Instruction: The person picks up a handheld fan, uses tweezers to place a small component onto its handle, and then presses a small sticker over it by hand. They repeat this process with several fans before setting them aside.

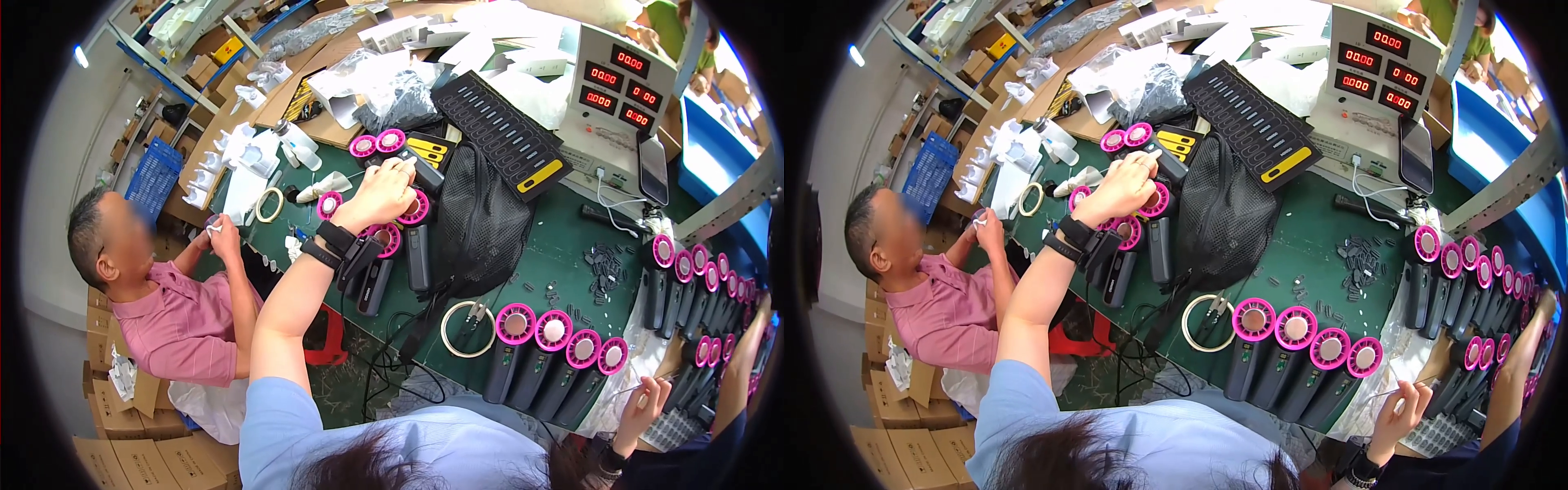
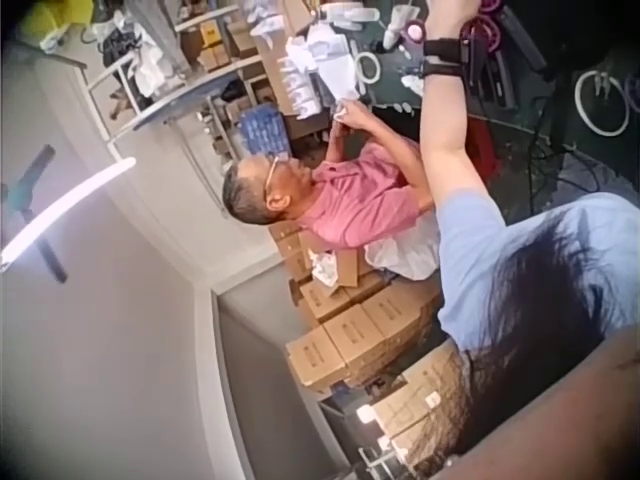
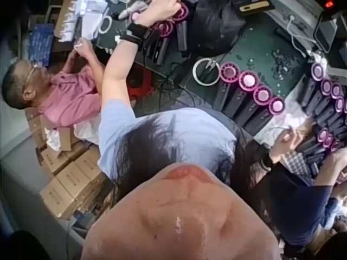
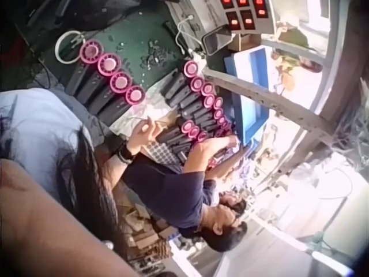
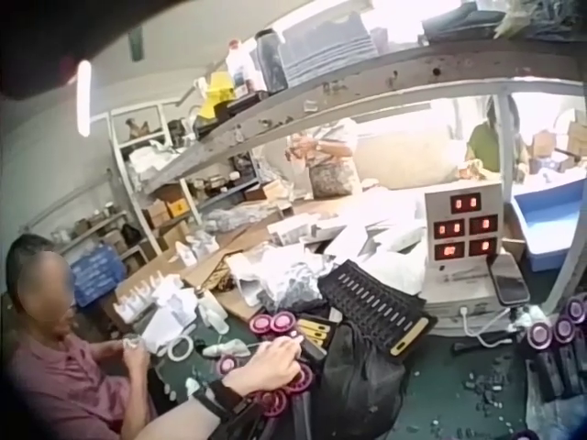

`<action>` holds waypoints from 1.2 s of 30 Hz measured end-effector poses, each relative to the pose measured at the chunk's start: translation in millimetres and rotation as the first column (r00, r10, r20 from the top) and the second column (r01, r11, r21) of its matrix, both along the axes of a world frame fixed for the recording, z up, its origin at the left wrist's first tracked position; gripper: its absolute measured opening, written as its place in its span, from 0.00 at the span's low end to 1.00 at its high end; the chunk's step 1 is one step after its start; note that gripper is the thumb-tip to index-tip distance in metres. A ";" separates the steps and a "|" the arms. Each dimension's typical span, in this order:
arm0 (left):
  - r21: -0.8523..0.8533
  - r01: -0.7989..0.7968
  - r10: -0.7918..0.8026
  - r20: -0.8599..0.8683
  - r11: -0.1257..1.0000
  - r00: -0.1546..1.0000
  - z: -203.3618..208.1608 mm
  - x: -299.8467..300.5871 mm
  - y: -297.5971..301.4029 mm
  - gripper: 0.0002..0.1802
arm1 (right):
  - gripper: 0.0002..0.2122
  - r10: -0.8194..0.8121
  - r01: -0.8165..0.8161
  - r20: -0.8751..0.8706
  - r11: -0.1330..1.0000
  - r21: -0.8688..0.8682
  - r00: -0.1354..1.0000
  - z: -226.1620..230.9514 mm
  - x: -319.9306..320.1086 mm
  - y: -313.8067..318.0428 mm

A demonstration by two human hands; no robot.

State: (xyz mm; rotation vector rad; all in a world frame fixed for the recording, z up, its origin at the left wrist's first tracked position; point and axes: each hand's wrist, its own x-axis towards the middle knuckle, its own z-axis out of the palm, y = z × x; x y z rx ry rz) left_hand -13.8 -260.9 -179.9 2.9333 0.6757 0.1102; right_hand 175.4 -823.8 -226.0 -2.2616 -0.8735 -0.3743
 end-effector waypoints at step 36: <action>-0.148 0.280 -0.274 0.056 0.949 0.960 -18.1 29.1 13.5 0.12 | 0.07 0.003 -0.005 0.073 1.000 0.026 0.997 2.0 -0.1 -1.2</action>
